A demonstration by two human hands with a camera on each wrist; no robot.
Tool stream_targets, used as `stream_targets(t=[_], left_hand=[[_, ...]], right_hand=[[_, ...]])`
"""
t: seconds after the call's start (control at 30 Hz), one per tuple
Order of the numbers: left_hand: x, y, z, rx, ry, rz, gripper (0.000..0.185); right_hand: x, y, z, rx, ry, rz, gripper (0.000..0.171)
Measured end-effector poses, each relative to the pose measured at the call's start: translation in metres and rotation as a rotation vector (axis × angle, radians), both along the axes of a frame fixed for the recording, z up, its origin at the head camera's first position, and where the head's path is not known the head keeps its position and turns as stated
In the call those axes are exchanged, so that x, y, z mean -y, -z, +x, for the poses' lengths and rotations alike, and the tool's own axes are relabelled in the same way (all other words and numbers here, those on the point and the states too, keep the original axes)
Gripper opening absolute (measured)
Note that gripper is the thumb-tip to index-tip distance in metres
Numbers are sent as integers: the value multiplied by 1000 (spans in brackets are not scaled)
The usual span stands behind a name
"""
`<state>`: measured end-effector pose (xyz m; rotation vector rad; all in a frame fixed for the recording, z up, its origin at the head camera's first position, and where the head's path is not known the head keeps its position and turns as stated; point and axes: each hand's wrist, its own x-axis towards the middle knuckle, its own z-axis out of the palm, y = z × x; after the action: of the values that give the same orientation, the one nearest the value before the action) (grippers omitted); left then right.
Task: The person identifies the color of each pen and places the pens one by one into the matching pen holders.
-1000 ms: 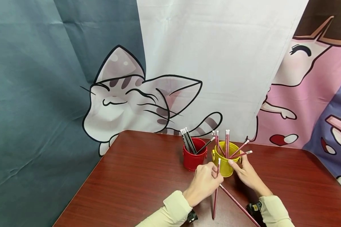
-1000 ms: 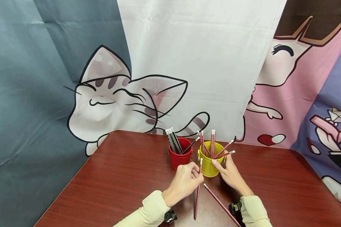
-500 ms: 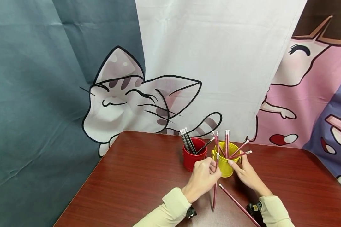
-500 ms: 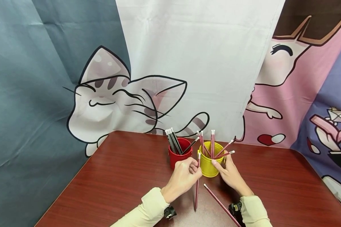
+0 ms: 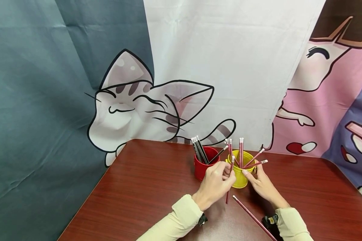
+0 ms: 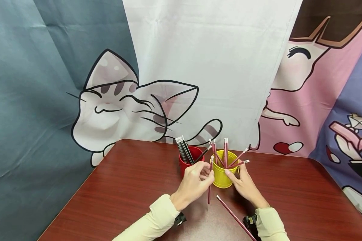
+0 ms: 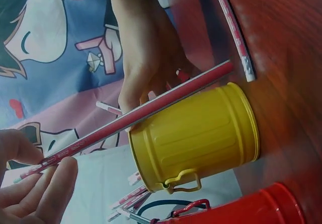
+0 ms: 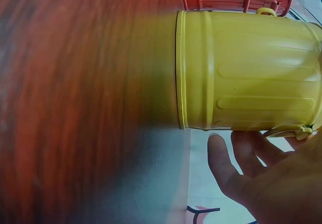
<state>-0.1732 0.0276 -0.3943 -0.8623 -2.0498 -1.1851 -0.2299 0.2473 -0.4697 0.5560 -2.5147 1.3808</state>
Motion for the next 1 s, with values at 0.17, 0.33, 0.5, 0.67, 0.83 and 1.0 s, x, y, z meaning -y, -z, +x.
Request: stream_targets(t=[0.17,0.33,0.5,0.67,0.83,1.0], left_hand=[[0,-3,-7,-83,28,4,6],[-1,-5,-13,-101,33,11,7],[-4,-6,-19,-125,27,-7,6],[-4,-9,-24,-157,12,-25,6],[-3,-17,-28,-156,23,-22,8],[-4,-29,-33,-196,-6,-45,6]], right_hand=[[0,-1,1,12,-5,-3,60],[1,-1,0,16,-1,1,61],[1,-2,0,15,3,6,60],[1,-2,0,20,3,10,60],[1,-3,0,20,4,6,60],[1,-3,0,21,3,5,60]])
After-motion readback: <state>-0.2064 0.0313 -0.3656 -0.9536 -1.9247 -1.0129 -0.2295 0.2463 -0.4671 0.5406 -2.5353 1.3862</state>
